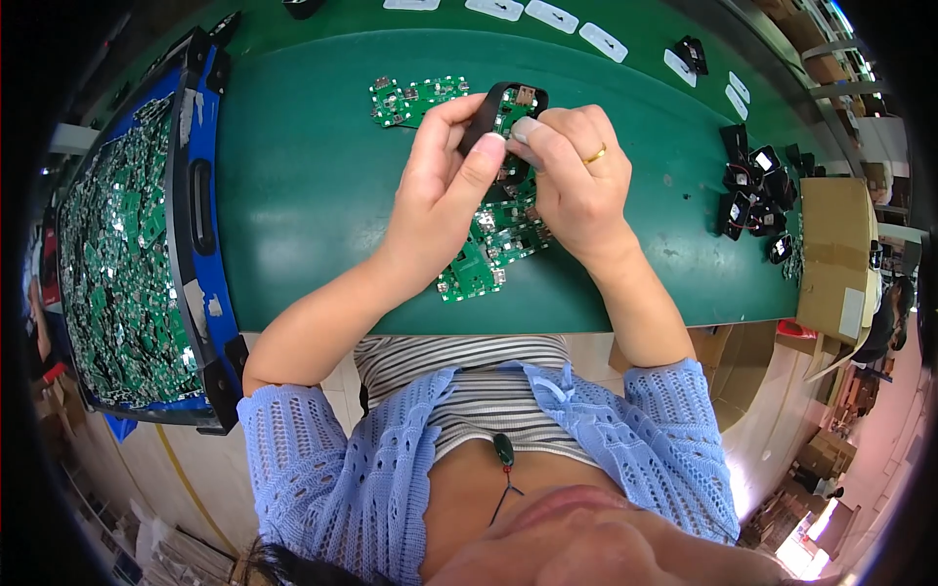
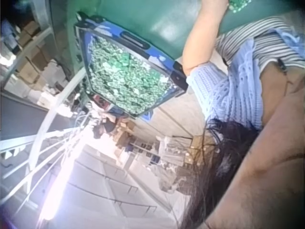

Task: The person inserts small circuit boards into black plastic housings by hand at an assembly station.

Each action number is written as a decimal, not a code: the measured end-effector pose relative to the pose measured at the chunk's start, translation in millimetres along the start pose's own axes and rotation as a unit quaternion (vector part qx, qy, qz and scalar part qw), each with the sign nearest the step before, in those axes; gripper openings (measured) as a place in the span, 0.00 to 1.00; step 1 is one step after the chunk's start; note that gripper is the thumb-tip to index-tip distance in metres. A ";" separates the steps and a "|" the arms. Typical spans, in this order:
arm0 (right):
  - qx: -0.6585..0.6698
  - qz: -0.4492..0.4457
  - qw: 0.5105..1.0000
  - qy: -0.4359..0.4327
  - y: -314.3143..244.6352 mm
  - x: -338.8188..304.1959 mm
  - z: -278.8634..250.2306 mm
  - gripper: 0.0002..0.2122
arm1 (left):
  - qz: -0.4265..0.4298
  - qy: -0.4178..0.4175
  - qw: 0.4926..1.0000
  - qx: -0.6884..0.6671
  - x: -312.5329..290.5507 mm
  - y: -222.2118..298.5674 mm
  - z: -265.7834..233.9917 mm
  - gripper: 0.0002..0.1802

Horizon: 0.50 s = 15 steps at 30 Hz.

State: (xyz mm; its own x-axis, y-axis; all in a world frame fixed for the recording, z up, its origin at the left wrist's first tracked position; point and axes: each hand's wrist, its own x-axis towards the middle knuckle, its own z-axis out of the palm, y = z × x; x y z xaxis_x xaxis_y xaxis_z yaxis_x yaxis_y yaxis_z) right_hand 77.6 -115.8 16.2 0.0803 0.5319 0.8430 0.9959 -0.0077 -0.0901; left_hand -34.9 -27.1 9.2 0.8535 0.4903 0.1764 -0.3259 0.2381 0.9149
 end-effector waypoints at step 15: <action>0.488 0.456 0.729 -0.151 -15.7 -6.5 1.2 0.21 | -0.005 0.068 0.995 0.075 6.0 -11.1 -9.5 0.15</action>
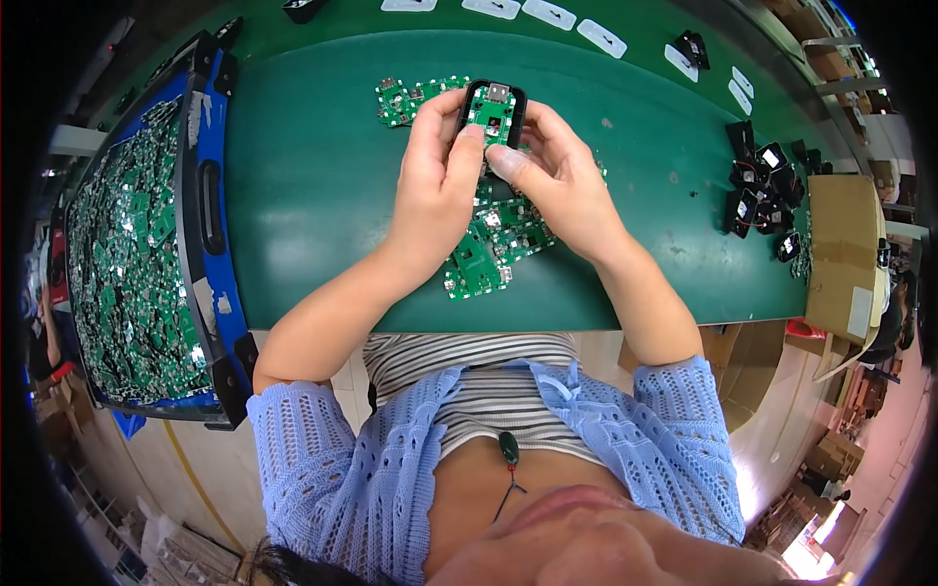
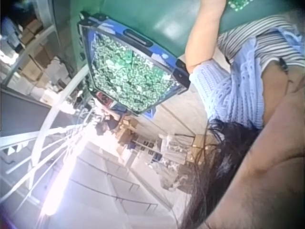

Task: The person inserts small circuit boards into black plastic housings by hand at an assembly station.

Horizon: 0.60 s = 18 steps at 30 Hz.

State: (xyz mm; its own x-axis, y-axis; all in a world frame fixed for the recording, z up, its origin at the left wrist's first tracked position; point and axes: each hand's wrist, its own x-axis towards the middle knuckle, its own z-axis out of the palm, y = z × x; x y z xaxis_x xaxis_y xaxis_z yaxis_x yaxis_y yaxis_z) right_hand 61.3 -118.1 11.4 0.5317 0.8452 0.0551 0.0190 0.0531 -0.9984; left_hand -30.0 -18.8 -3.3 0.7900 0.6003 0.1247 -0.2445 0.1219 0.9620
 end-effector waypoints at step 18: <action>-0.492 -0.153 0.802 0.304 22.4 91.9 -155.1 0.24 | 0.049 0.013 0.934 0.353 180.9 -39.0 -20.6 0.19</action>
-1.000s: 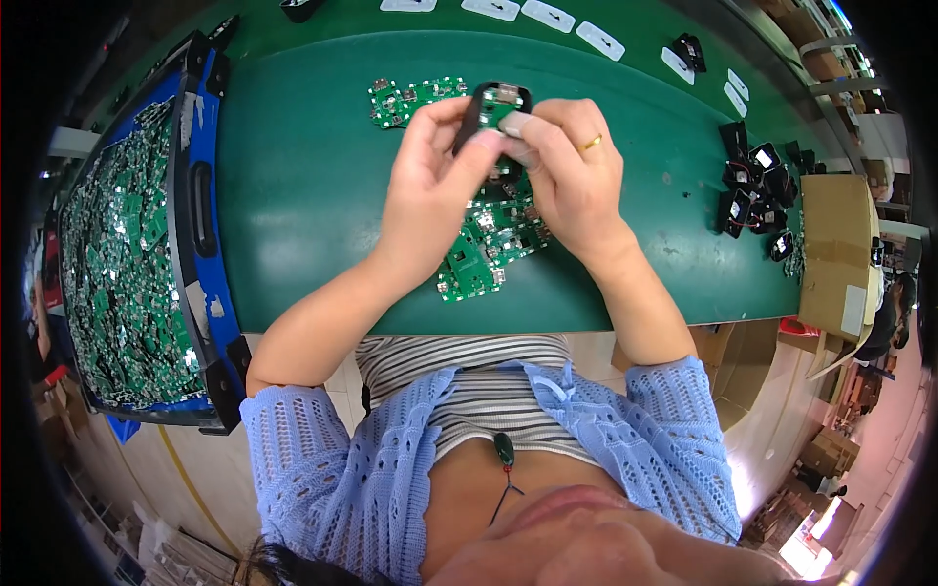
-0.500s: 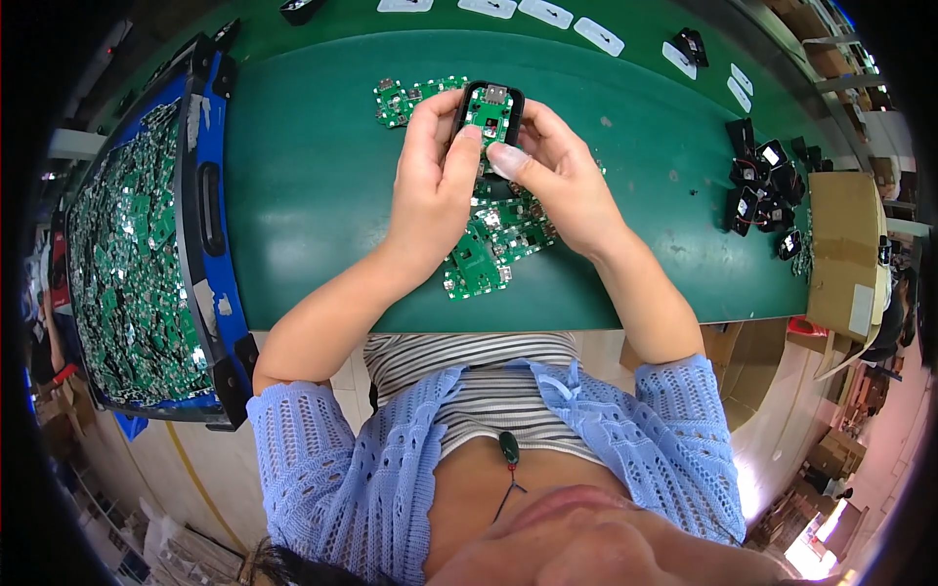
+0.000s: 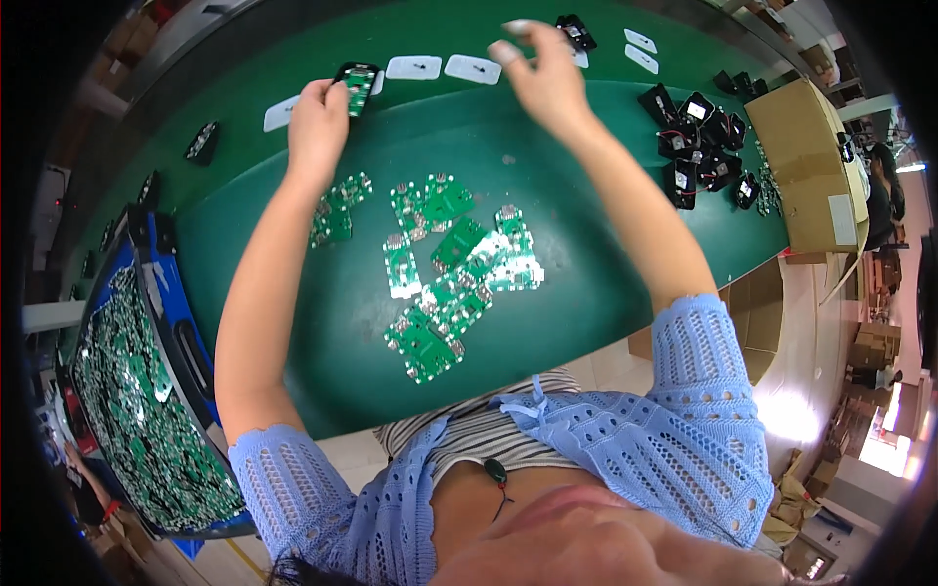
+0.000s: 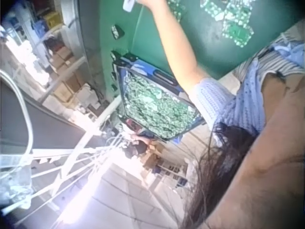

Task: The person inserts small circuit boards into black plastic housings by hand at an assembly station.

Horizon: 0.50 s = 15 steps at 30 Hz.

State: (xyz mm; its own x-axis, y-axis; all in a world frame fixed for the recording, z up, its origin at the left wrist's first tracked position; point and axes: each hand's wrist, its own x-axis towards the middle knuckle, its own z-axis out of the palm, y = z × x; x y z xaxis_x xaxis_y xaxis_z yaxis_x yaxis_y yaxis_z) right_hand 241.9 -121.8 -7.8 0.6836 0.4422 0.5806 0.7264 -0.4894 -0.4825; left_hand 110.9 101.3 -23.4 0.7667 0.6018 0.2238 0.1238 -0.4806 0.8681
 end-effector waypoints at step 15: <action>0.208 -0.074 0.966 -0.132 -4.8 17.8 -6.5 0.15 | -0.098 -0.120 0.968 -0.199 -8.7 71.3 4.6 0.29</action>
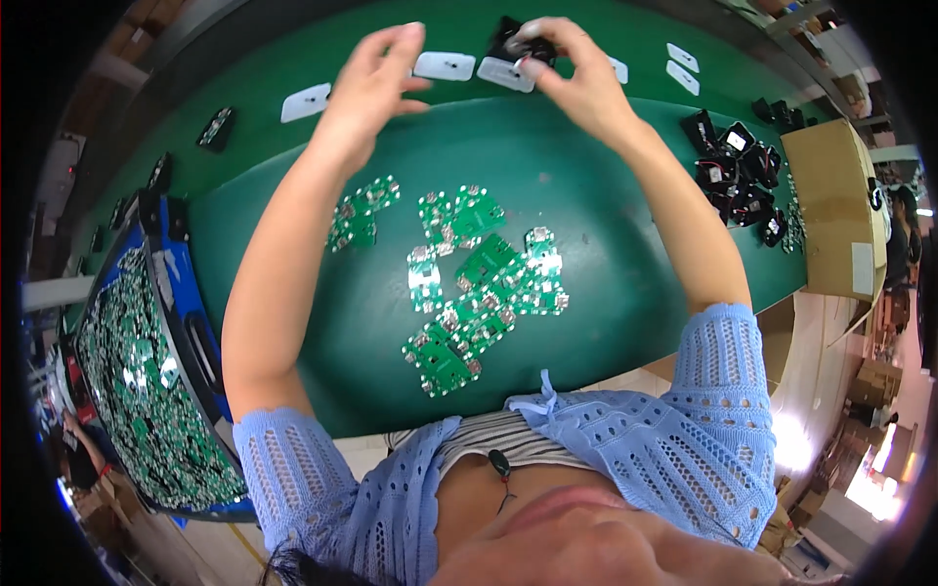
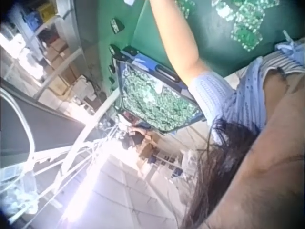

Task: The person inserts small circuit boards into black plastic housings by hand at an assembly station.

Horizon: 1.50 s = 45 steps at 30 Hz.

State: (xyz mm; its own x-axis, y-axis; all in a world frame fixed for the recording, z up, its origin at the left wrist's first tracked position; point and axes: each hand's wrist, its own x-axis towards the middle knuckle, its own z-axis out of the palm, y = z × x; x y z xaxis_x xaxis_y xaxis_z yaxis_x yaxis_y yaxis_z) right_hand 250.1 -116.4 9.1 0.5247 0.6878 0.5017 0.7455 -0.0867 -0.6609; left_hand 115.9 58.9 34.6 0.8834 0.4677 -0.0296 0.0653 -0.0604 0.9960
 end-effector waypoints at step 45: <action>0.364 0.177 0.914 -0.006 -139.3 -81.2 48.0 0.11 | -0.119 0.010 0.963 -0.243 -137.1 -33.4 -21.9 0.08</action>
State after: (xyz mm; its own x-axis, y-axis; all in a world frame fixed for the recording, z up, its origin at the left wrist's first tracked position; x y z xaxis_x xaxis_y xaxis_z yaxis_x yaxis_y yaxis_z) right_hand 84.0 -125.6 33.7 0.6722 0.7181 0.1802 0.0549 0.1943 -0.9794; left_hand -17.5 16.1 7.3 0.8610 0.4345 -0.2643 0.0353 0.4673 0.8834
